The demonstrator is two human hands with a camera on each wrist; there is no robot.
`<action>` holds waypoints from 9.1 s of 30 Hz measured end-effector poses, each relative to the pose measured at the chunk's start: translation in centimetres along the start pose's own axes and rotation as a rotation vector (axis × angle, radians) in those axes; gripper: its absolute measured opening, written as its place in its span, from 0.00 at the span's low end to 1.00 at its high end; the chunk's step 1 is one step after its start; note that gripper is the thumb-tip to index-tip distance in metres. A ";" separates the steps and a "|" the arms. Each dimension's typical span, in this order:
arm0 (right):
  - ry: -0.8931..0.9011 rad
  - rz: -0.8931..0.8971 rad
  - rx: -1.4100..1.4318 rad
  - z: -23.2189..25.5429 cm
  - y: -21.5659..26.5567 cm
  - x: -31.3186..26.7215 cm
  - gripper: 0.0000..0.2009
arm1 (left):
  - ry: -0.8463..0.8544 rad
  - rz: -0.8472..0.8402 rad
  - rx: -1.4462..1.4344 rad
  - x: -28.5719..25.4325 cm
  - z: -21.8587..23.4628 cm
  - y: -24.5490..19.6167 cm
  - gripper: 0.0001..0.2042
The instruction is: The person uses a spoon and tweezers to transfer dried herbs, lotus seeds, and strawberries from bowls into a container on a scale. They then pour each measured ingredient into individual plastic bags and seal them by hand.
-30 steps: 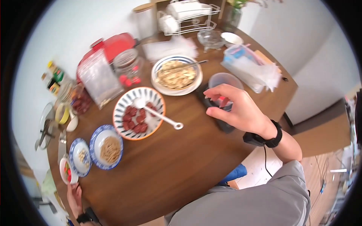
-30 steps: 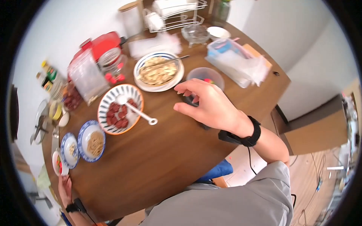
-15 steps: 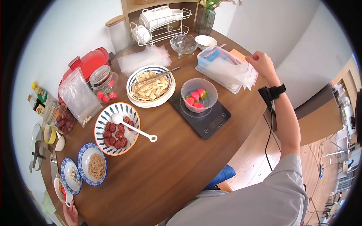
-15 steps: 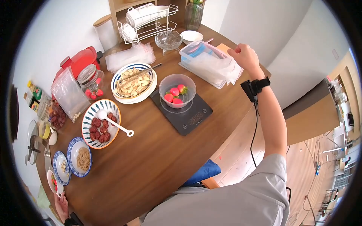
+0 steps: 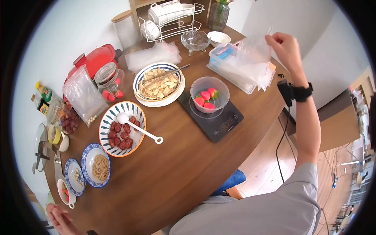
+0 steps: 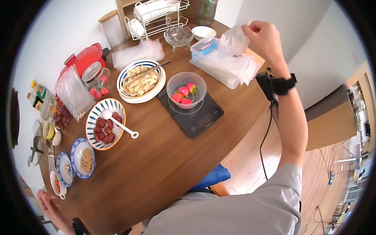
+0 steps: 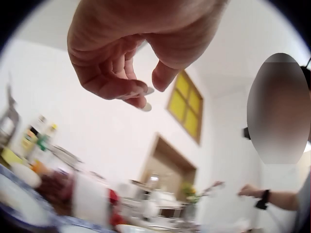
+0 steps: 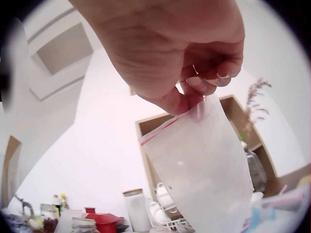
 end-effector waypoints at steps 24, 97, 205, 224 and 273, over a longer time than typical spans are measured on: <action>0.519 0.549 0.573 -0.3 22.0 -15.2 0.09 | 0.903 -0.564 -0.689 -10.6 -31.0 -18.4 0.67; 0.263 0.862 0.102 1.2 21.6 -14.7 0.09 | 1.156 0.342 -1.293 -9.1 -36.9 -12.4 0.45; 0.589 0.086 0.743 -4.5 14.7 -16.8 0.06 | 1.259 0.286 -1.192 -9.5 -36.5 -12.4 0.16; 0.463 -0.068 0.888 -4.5 14.0 -16.7 0.03 | 1.195 0.409 -1.148 -9.7 -36.1 -11.8 0.15; 0.474 0.094 0.872 -1.9 16.9 -16.6 0.06 | 0.984 0.227 -1.123 -6.8 -32.8 -12.8 0.07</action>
Point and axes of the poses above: each hand's wrist, its own x-axis towards the middle knuckle, its own z-axis out of the back of the hand, y = z × x, the point moved 9 cm from there along x, towards the middle knuckle
